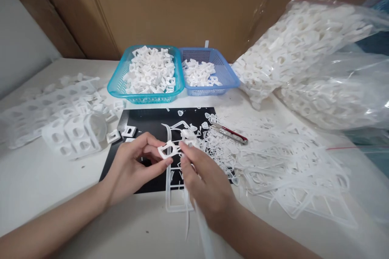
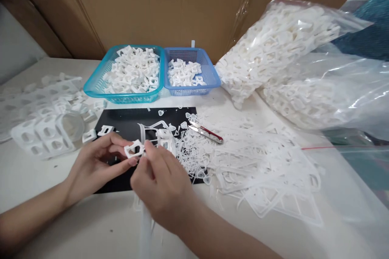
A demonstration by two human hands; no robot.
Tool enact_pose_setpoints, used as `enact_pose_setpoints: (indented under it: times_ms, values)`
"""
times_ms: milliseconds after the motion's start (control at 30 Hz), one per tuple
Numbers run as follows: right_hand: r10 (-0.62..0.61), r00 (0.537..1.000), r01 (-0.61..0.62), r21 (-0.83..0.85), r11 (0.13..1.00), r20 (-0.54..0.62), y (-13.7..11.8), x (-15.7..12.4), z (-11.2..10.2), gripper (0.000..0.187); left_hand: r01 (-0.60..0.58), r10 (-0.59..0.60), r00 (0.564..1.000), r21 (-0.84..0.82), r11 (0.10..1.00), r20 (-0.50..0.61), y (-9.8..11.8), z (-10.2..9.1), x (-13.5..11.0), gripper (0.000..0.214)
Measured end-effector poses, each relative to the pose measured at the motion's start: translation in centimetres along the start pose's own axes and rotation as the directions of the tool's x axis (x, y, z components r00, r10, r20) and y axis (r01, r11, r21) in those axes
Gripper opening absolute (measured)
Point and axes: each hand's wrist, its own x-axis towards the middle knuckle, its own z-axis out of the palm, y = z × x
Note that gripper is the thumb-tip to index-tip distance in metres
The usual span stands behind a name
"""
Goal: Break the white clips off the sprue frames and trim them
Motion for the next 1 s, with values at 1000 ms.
enact_pose_setpoints:
  times_ms: [1000]
  values:
    - [0.686,0.669,-0.721,0.024,0.693,0.286,6.5,2.2,-4.3,0.02,0.075,-0.081,0.994,-0.073,0.995,-0.079,1.7,-2.5,4.6,0.05]
